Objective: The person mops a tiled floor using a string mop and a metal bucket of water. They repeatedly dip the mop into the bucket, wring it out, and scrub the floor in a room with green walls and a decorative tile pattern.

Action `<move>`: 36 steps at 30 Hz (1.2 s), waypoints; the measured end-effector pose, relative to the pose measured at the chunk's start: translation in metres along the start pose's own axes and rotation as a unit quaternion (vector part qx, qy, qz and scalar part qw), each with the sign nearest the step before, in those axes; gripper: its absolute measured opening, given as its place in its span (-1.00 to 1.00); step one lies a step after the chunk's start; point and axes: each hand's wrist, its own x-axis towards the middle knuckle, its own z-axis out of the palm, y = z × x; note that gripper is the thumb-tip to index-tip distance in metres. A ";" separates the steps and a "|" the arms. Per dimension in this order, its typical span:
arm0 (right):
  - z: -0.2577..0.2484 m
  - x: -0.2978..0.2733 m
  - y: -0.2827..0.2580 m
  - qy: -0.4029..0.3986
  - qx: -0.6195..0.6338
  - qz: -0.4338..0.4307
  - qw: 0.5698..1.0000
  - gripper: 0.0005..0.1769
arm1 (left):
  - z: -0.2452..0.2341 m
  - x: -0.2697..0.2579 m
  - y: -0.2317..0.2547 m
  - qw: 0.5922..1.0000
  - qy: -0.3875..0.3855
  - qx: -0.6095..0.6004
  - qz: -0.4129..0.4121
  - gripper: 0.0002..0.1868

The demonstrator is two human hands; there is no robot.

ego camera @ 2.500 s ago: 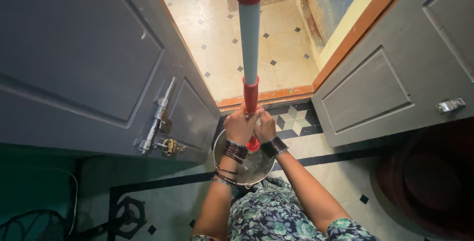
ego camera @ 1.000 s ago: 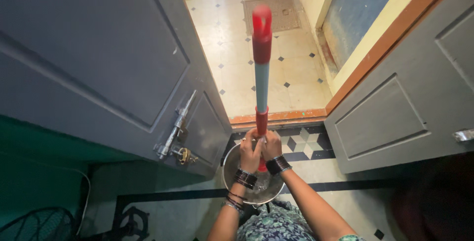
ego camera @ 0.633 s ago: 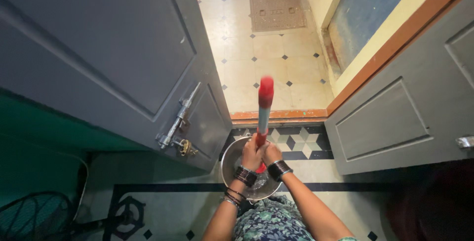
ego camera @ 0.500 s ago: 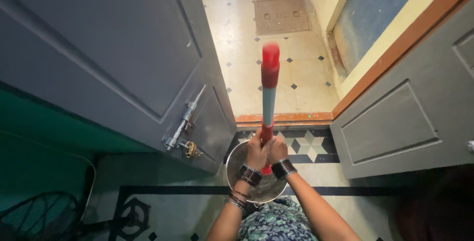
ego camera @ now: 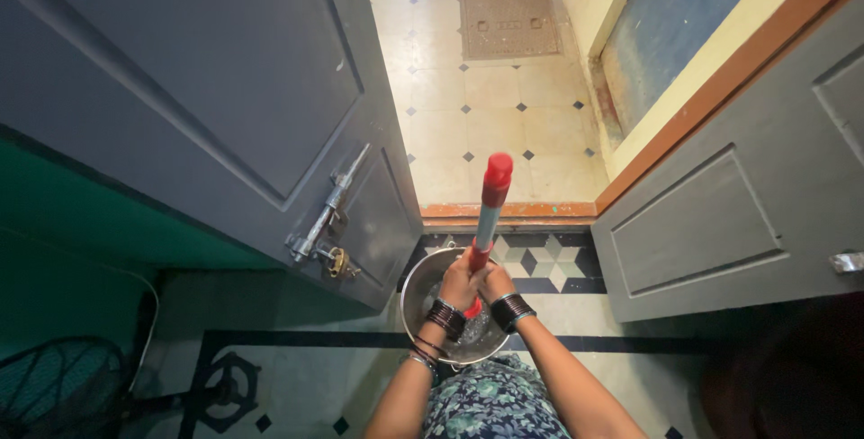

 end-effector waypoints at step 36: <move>-0.112 0.031 -0.184 0.089 0.147 -0.125 0.977 -0.64 | 0.048 0.012 -0.090 0.993 0.115 -0.005 0.040 -0.47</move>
